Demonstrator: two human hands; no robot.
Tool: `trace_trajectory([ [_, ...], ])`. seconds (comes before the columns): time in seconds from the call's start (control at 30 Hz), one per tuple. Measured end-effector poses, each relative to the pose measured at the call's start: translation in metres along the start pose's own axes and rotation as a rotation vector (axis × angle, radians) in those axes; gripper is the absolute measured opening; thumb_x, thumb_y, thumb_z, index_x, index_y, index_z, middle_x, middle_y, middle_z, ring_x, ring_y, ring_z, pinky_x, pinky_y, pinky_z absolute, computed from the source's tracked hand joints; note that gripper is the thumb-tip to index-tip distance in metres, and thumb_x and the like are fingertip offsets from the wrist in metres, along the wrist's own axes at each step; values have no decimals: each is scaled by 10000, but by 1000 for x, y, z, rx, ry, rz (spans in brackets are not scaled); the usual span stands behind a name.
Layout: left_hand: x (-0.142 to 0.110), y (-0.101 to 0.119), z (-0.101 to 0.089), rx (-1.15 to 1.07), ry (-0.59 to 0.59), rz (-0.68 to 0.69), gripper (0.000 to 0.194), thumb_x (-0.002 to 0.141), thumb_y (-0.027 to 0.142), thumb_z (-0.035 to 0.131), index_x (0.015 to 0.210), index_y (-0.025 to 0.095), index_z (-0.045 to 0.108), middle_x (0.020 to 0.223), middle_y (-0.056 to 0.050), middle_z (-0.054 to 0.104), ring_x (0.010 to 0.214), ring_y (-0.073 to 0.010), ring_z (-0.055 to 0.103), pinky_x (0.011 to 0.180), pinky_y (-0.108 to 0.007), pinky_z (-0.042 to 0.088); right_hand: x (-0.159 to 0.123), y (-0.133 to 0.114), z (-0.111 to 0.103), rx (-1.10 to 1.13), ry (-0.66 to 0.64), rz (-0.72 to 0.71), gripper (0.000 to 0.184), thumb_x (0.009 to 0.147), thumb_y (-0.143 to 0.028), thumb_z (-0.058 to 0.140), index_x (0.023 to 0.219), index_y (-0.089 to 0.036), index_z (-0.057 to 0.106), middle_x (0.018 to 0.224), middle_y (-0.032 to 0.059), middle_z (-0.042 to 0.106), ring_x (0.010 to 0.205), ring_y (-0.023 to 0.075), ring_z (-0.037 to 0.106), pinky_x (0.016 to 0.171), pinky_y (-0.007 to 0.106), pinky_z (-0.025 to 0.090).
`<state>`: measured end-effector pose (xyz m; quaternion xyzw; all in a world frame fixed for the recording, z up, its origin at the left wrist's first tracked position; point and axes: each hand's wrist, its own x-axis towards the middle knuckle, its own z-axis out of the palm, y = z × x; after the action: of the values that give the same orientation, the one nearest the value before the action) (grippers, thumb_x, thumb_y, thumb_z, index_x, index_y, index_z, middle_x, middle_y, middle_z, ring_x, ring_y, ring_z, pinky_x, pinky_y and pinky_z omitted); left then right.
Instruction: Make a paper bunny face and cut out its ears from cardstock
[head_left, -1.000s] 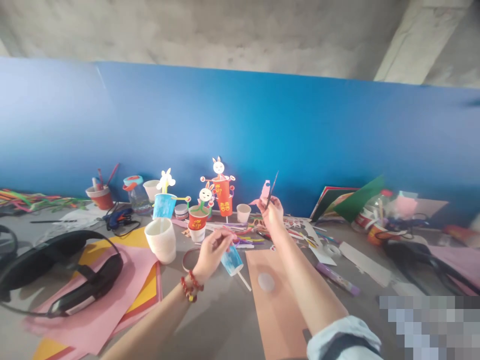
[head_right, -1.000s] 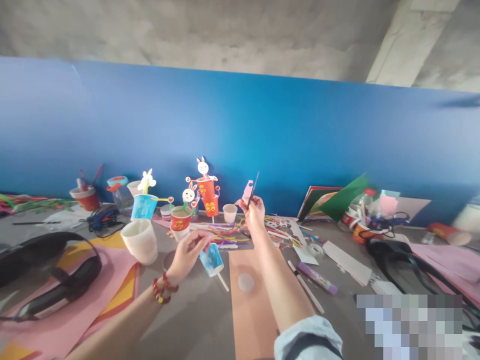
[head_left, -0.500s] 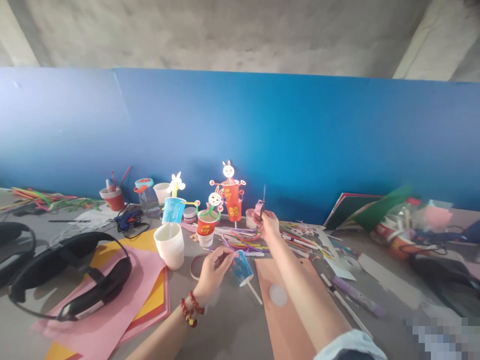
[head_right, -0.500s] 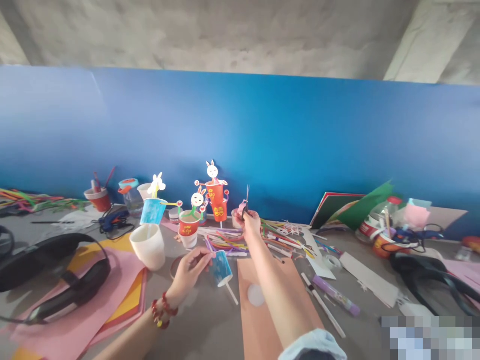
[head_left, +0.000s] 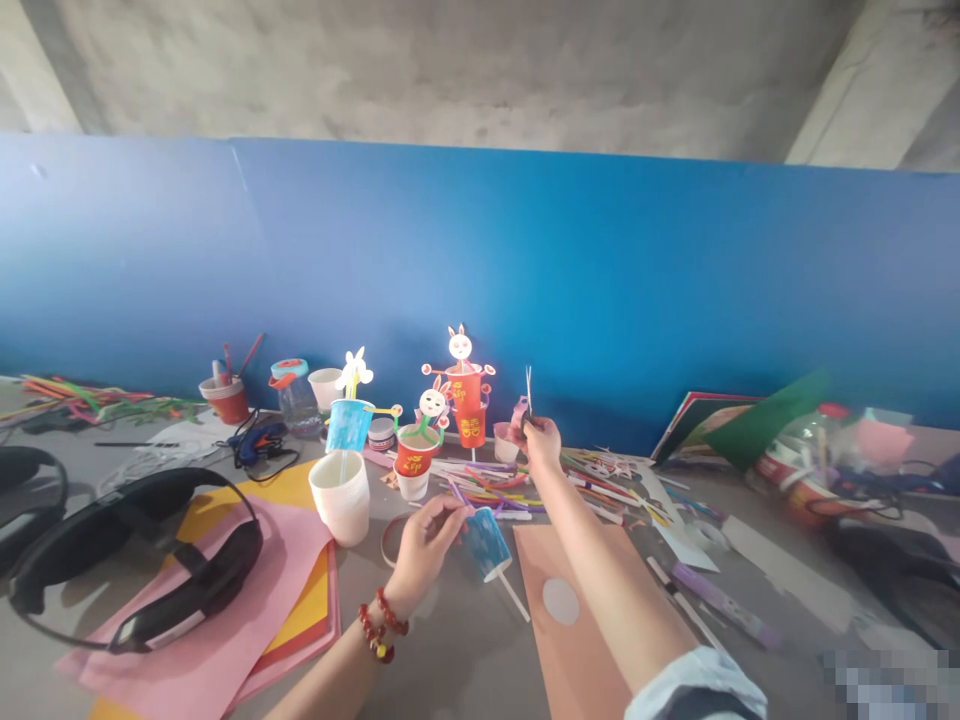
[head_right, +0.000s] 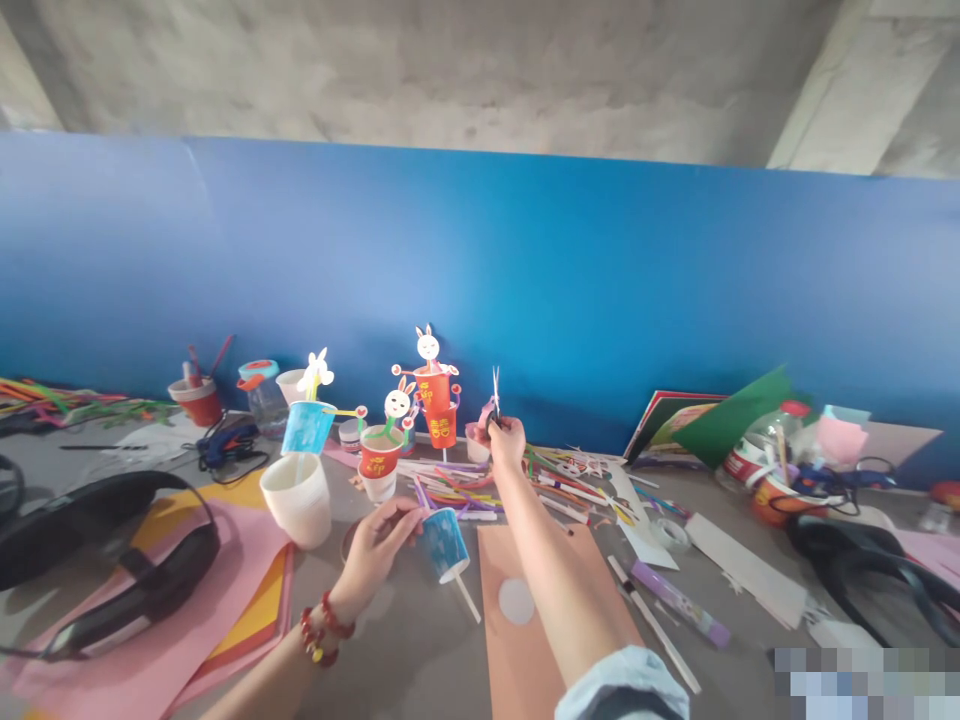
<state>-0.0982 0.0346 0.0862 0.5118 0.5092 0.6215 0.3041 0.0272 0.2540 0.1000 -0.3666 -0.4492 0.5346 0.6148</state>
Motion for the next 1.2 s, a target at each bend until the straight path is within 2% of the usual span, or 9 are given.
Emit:
trace_trajectory([
  [0.23, 1, -2, -1, -5, -3, 4, 298, 837, 492, 681, 795, 198, 700, 654, 2, 630, 577, -151, 566, 569, -253, 477, 5, -13, -3, -58, 76, 46, 141, 970, -269, 634, 939, -131, 638, 709, -48, 641, 530, 86, 605, 527, 221, 535],
  [0.4, 1, -4, -1, -10, -5, 13, 282, 838, 473, 687, 789, 196, 701, 646, 5, 629, 569, -146, 567, 555, -243, 469, 10, -8, -1, -151, 43, 47, 141, 971, -265, 628, 1022, -134, 634, 804, -19, 671, 592, 103, 636, 566, 243, 558],
  [0.53, 0, -4, -2, -9, -6, 22, 284, 850, 467, 682, 787, 191, 703, 653, -2, 635, 582, -150, 575, 544, -239, 469, 7, -3, -5, -293, -1, 16, 151, 964, -280, 642, 983, -131, 642, 793, -22, 659, 575, 91, 611, 537, 224, 534],
  [0.67, -1, -4, -2, -16, -7, 24, 270, 860, 453, 681, 798, 191, 700, 671, -3, 642, 585, -145, 571, 542, -236, 465, -3, -5, -18, -415, -41, -33, 142, 929, -270, 679, 940, -137, 630, 724, -46, 643, 480, 70, 555, 463, 196, 477],
  [0.77, 0, -4, -2, -29, -10, 20, 263, 847, 448, 702, 803, 189, 701, 661, 3, 640, 580, -140, 568, 559, -238, 465, -9, -13, -31, -467, 13, -81, 194, 852, -280, 723, 952, -169, 598, 761, -33, 671, 456, 91, 570, 416, 200, 430],
  [0.9, 0, -3, -1, -57, -18, 2, 290, 822, 471, 724, 813, 182, 706, 653, 4, 639, 575, -138, 560, 562, -238, 458, -18, -33, -53, -489, 91, -119, 308, 746, -415, 740, 893, -231, 542, 848, 19, 707, 496, 154, 623, 404, 236, 398],
  [1.03, -2, 5, 0, -106, -30, -29, 321, 802, 499, 739, 790, 182, 689, 661, 6, 635, 576, -134, 544, 558, -236, 451, -56, -55, -76, -479, -22, -73, 413, 677, -559, 758, 797, -228, 540, 767, 28, 696, 414, 123, 516, 384, 239, 331],
  [1.1, -6, 13, 3, -139, -47, -54, 315, 810, 490, 737, 785, 181, 681, 667, 6, 634, 590, -133, 542, 575, -235, 449, -91, -63, -86, -464, -131, -24, 458, 663, -620, 752, 768, -219, 557, 690, 17, 674, 365, 92, 420, 367, 234, 272],
  [1.2, -16, 30, 11, -192, -94, -101, 289, 842, 457, 719, 778, 180, 669, 669, 8, 630, 608, -130, 537, 602, -235, 445, -150, -72, -100, -431, -295, 63, 504, 689, -687, 713, 711, -212, 545, 624, 17, 647, 373, 80, 378, 374, 229, 242],
])
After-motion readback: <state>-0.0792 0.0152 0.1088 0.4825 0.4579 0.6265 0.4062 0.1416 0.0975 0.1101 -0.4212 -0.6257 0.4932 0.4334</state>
